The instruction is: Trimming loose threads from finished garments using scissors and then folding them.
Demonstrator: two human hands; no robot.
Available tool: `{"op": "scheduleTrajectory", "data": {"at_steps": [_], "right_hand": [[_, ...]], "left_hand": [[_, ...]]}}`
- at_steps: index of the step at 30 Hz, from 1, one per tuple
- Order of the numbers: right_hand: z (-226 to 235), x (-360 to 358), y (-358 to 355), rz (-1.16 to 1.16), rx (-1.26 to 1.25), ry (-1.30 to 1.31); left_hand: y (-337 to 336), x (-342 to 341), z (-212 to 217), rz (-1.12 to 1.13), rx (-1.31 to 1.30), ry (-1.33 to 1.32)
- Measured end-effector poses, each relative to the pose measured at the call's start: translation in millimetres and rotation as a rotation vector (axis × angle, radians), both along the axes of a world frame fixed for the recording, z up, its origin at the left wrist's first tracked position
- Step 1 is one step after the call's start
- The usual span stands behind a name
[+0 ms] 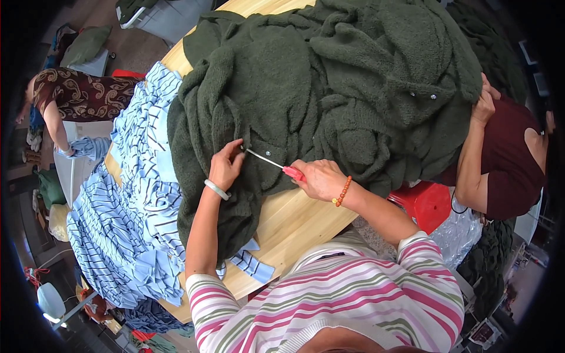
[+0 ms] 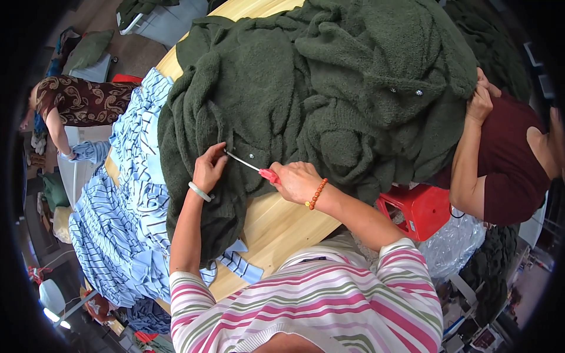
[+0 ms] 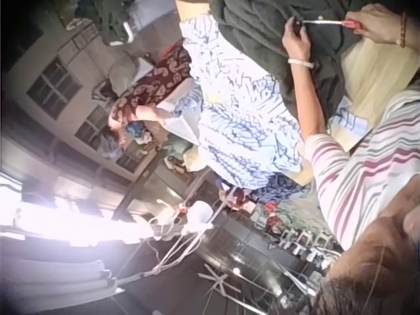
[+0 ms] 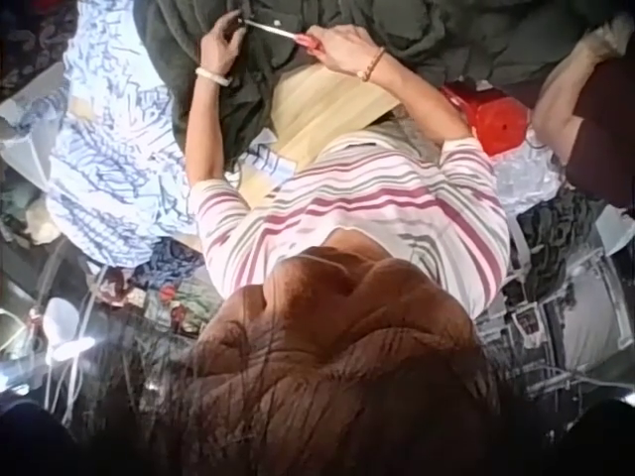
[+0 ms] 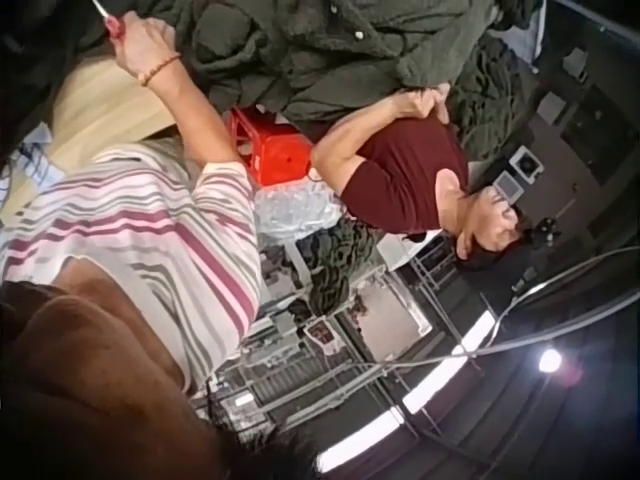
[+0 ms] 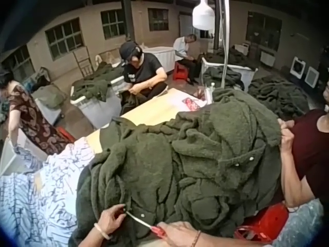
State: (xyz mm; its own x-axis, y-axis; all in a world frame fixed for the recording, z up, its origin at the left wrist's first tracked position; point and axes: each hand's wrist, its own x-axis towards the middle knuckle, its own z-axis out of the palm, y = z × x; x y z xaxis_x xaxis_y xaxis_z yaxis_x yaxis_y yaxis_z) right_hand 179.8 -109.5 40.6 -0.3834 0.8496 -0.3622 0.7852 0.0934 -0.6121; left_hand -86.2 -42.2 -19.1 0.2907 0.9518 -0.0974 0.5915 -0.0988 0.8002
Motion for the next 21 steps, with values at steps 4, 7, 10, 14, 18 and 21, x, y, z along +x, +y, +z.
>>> {"op": "scheduleTrajectory", "data": {"at_steps": [4,7,10,14,18,21], "right_hand": [[-5.9,4.4,-9.5,0.015,0.002,0.030],[-6.9,2.3,-13.7,0.039,-0.020,0.024],[-6.0,-3.1,-15.1,0.070,-0.027,0.006],[4.1,-9.3,-12.8,0.119,-0.053,-0.049],[4.6,-12.1,-14.7,0.137,-0.064,-0.030],[7.7,-14.2,-15.2,0.109,-0.061,-0.007]], "left_hand": [[-20.4,2.5,8.3,-0.136,0.254,0.304],[-24.4,1.0,-1.6,-0.109,0.253,0.513],[-21.5,5.2,-4.3,-0.067,0.282,0.535],[-12.6,-3.9,-7.6,0.094,-0.018,0.129],[-10.8,-17.3,-13.7,0.159,-0.179,-0.051],[-13.3,-13.9,-15.2,0.171,-0.174,-0.048]]}}
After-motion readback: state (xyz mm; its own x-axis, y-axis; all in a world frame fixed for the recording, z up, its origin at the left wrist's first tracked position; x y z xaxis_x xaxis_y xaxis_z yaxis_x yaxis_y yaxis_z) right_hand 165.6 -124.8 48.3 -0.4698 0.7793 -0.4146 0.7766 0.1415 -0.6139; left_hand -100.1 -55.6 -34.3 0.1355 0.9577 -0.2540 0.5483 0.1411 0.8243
